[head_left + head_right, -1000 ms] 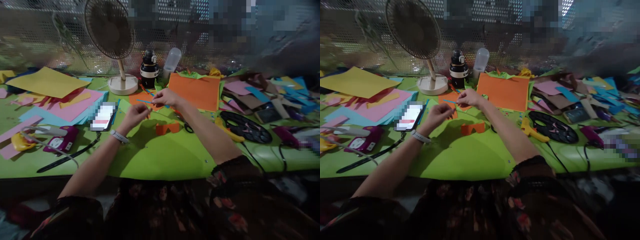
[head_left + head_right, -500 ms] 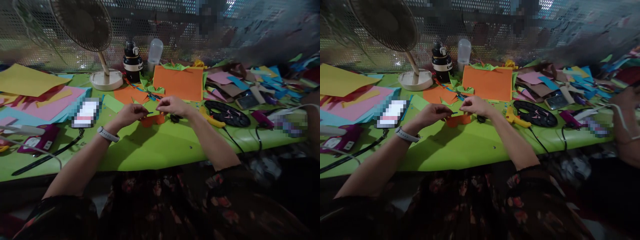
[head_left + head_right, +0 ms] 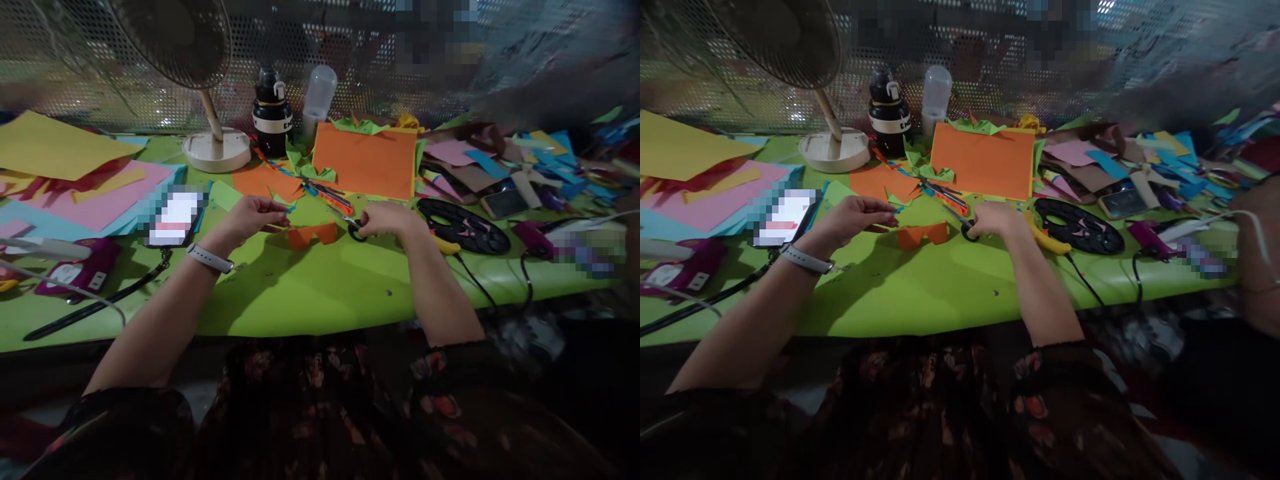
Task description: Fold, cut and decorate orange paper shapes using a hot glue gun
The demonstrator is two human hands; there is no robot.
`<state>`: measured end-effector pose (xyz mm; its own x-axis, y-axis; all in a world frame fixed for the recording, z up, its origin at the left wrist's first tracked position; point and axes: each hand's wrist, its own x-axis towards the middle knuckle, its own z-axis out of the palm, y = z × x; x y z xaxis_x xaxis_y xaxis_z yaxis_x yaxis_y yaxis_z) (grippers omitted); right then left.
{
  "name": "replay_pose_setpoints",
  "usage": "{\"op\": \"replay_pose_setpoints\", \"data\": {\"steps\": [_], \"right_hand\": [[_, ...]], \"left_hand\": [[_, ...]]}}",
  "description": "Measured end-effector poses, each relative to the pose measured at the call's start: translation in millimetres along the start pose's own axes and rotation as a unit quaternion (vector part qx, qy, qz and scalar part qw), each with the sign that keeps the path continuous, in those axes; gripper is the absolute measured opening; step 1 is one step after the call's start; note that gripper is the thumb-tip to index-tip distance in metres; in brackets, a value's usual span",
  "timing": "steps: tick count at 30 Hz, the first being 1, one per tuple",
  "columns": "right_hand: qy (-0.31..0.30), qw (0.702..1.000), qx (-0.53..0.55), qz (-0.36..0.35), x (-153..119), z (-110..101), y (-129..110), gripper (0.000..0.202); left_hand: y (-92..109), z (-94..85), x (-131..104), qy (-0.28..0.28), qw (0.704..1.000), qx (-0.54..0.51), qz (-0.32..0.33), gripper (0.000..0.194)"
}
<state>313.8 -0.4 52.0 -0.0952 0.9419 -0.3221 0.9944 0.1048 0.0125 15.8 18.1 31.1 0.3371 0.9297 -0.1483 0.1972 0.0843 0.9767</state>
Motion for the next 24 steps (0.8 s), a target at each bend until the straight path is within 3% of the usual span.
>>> {"op": "replay_pose_setpoints", "data": {"steps": [4, 7, 12, 14, 17, 19, 21, 24], "right_hand": [[-0.028, 1.0, 0.014, -0.006, 0, -2, 5, 0.018], [-0.043, 0.996, 0.075, 0.004, 0, -3, 16, 0.01], [-0.022, 0.958, 0.286, 0.0, -5, -4, 40, 0.011], [-0.02, 0.925, 0.378, -0.027, -9, -3, 40, 0.016], [-0.056, 0.825, 0.547, -0.13, -14, 4, 20, 0.03], [-0.103, 0.762, 0.605, -0.205, -13, 10, -1, 0.035], [-0.148, 0.741, 0.608, -0.243, -8, 17, -22, 0.034], [-0.119, 0.731, 0.628, -0.239, 8, 27, -41, 0.033]], "left_hand": [[-3, -6.3, 1, 0.0, 1.0, -0.001, -0.027, 0.02], [-1, -14.1, -6, -0.034, 0.999, 0.0, -0.04, 0.019], [-4, -6.0, -25, -0.254, 0.966, 0.01, -0.05, 0.024], [-9, 5.4, -26, -0.282, 0.958, 0.012, -0.055, 0.024], [-19, 18.2, -19, -0.263, 0.963, 0.009, -0.05, 0.021], [-25, 19.6, -12, -0.228, 0.972, 0.006, -0.052, 0.019], [-29, 16.8, -4, -0.179, 0.982, -0.007, -0.053, 0.018], [-33, 11.9, 5, -0.108, 0.992, -0.033, -0.048, 0.017]]}}
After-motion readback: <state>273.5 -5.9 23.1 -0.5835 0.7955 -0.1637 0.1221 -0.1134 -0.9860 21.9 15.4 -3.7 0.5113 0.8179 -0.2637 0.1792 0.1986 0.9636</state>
